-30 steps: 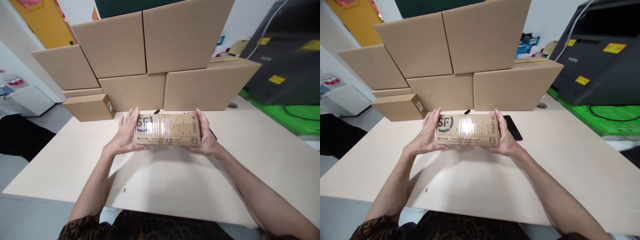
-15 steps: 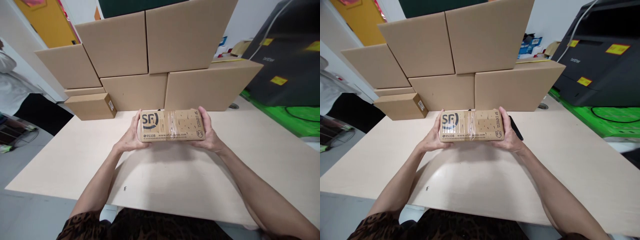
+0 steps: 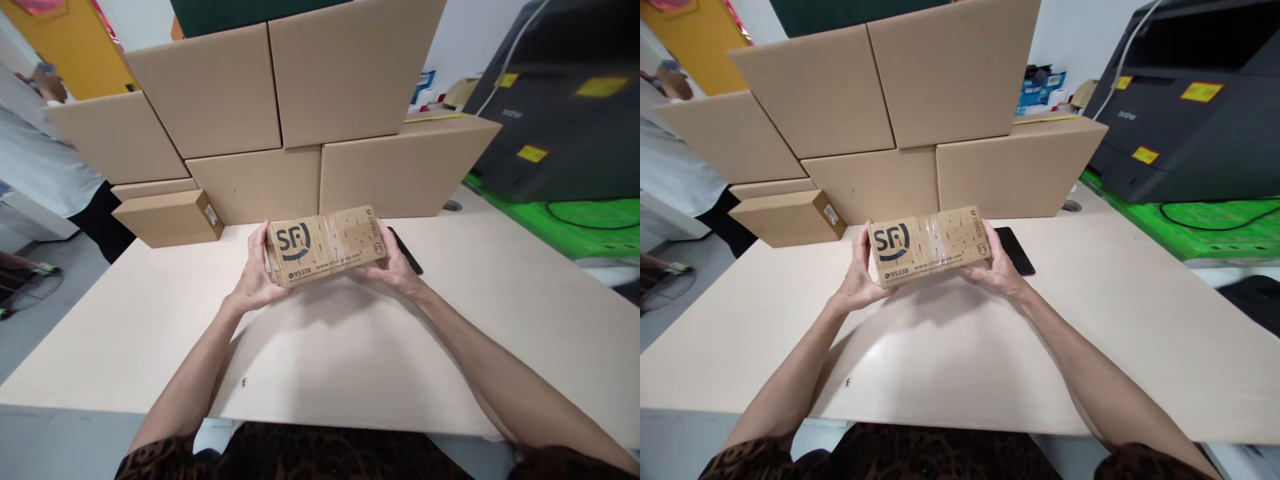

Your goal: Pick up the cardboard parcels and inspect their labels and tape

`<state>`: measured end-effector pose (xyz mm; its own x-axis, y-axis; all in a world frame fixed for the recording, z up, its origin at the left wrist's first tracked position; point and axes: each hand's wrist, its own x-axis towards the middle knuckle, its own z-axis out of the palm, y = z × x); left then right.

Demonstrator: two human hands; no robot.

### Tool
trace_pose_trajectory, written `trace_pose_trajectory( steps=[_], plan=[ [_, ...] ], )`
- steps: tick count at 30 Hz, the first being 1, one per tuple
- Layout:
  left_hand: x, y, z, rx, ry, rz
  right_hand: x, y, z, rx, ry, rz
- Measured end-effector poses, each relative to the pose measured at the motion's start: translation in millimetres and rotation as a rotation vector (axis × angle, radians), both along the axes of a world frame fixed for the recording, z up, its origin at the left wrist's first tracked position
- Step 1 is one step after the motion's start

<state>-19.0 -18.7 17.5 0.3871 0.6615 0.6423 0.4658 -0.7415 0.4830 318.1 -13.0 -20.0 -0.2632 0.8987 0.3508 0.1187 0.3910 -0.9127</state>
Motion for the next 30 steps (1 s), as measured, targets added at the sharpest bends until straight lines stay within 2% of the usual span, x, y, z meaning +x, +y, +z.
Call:
trace_pose_trajectory(
  steps=[4, 7, 9, 12, 14, 16, 19, 26, 30],
  plan=[
    [-4, 8, -8.0, -0.043, -0.051, -0.075, -3, 3, -0.8, 0.025, 0.026, -0.002],
    [-9, 16, -13.5, -0.054, -0.072, -0.079, 1, 7, -0.2, 0.066, -0.009, -0.046],
    [-14, 22, -16.0, -0.082, -0.087, -0.075, 11, 12, 1.3, 0.079, -0.043, -0.162],
    [-22, 31, -18.7, -0.139, -0.137, -0.061, 33, 22, 6.8, 0.075, -0.11, -0.458],
    [-27, 36, -20.5, -0.164, -0.173, -0.031, 47, 26, 12.1, 0.062, -0.27, -0.622],
    [-30, 39, -22.3, -0.174, -0.198, 0.002, 56, 28, 17.0, 0.04, -0.476, -0.684],
    [-29, 41, -24.0, -0.168, -0.217, 0.026, 53, 25, 20.0, 0.013, -0.674, -0.652],
    [-22, 38, -24.0, -0.156, -0.208, 0.002, 4, 15, 15.1, -0.031, -0.968, -0.488],
    [-22, 37, -25.9, -0.169, -0.203, -0.012, -13, 11, 16.9, -0.047, -1.083, -0.434]
  ],
)
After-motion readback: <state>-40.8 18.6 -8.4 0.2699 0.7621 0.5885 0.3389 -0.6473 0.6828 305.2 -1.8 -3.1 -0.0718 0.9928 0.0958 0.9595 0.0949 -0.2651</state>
